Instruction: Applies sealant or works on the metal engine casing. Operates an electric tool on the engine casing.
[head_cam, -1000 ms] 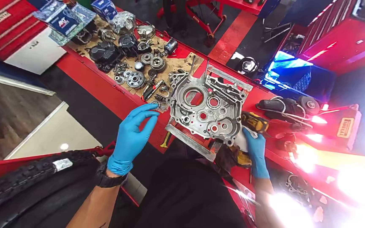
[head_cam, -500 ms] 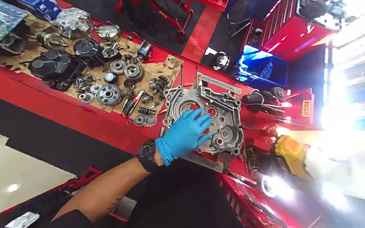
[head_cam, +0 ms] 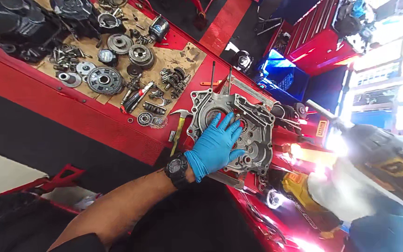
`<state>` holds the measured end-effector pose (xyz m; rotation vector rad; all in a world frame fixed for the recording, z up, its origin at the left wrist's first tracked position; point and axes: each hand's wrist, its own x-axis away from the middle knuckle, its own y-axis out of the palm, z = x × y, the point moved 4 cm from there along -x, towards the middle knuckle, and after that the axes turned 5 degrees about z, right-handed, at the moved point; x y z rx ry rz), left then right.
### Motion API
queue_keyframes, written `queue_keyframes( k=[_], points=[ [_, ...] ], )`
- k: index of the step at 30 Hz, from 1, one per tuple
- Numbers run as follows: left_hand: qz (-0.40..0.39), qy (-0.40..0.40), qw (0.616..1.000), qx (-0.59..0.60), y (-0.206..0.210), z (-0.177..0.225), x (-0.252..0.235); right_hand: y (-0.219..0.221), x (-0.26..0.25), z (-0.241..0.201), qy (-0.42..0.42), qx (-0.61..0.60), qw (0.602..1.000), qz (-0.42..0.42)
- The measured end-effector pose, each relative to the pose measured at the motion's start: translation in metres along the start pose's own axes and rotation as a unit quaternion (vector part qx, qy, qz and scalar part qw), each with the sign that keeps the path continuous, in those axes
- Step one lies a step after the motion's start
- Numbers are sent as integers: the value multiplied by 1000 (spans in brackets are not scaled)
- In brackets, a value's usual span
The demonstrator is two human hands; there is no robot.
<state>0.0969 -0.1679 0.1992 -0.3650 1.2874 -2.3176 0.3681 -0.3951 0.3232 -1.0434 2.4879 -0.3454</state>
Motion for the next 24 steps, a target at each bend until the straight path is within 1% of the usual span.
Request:
queue_keyframes(
  k=[3,6,8,11,14,16,19,21,22,24],
  points=[
    [-14,-8,1000,14,0,0,-1,0,-5,6,5,1,1000,-9],
    [-18,-6,1000,18,-1,0,-1,-8,-4,23,-1,-10,1000,-24],
    [-17,-5,1000,22,-1,0,-1,12,-1,8,31,-10,999,15],
    [-15,-2,1000,24,-2,0,-1,30,7,3,60,-41,995,62],
    [23,7,1000,19,-1,0,0,39,13,17,5,-123,988,89],
    [49,7,999,12,-2,0,2,45,9,8,-14,-130,986,102],
    [56,1,998,5,-2,-1,3,43,1,-6,-5,-99,992,84],
    [67,4,998,-1,-2,0,2,49,-2,-14,-8,-83,990,117],
    [68,5,998,-5,-2,-1,2,51,-3,-14,-7,-79,988,133],
    [61,6,998,-12,-1,-1,2,52,0,-1,6,-105,986,132]
  ],
)
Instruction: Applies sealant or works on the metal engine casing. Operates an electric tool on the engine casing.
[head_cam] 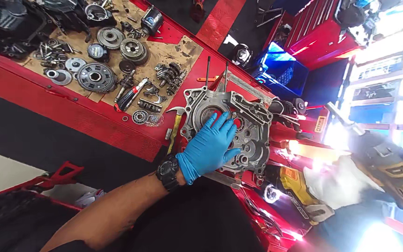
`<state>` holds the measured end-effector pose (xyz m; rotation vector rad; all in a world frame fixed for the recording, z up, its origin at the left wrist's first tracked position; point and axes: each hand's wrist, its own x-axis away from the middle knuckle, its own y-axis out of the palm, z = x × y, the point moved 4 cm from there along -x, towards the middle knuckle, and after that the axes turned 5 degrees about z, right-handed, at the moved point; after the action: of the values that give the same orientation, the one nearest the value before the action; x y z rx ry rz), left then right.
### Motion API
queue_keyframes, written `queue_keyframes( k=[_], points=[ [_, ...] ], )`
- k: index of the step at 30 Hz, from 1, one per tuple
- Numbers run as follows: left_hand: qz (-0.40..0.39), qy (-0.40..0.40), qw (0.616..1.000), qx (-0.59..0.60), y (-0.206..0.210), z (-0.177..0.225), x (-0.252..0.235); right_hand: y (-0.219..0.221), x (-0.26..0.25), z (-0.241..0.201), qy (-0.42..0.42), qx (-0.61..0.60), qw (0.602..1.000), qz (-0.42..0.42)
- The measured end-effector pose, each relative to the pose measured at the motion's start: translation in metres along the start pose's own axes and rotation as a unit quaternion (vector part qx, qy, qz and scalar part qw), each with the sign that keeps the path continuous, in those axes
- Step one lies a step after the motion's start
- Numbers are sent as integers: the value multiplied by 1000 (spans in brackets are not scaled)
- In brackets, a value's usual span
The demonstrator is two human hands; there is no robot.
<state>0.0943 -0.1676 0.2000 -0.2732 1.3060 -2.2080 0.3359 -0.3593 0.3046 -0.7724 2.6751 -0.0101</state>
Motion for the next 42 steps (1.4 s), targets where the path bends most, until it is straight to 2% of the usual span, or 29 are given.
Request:
queue_keyframes(
  k=[3,8,10,12,15,19,22,27,31,35,39,42],
  points=[
    [-5,-1,1000,-12,0,0,0,-12,2,22,8,-5,1000,15],
    [7,4,1000,-27,1,0,0,-1,-4,6,11,-39,996,83],
    [-2,9,1000,-28,1,1,2,-18,-11,15,4,-30,1000,6],
    [-18,14,999,-30,1,1,1,-51,-11,44,22,-43,990,-136],
    [-33,10,999,-28,3,1,0,-64,-17,59,100,-72,971,-203],
    [-42,5,999,-18,3,1,-1,-40,-41,18,90,5,932,-350],
    [-47,3,999,-8,4,1,-1,4,-60,-7,114,95,906,-397],
    [-47,6,999,10,3,1,-2,82,-82,-26,121,236,835,-483],
    [-64,2,998,30,3,0,-2,85,-101,-25,140,269,810,-502],
    [-64,-1,997,42,3,0,-2,133,-86,-52,157,316,801,-483],
    [-65,5,997,41,3,1,-2,113,-106,-32,119,307,756,-566],
    [-72,6,997,38,3,1,-3,129,-101,-44,116,327,747,-567]
  ],
)
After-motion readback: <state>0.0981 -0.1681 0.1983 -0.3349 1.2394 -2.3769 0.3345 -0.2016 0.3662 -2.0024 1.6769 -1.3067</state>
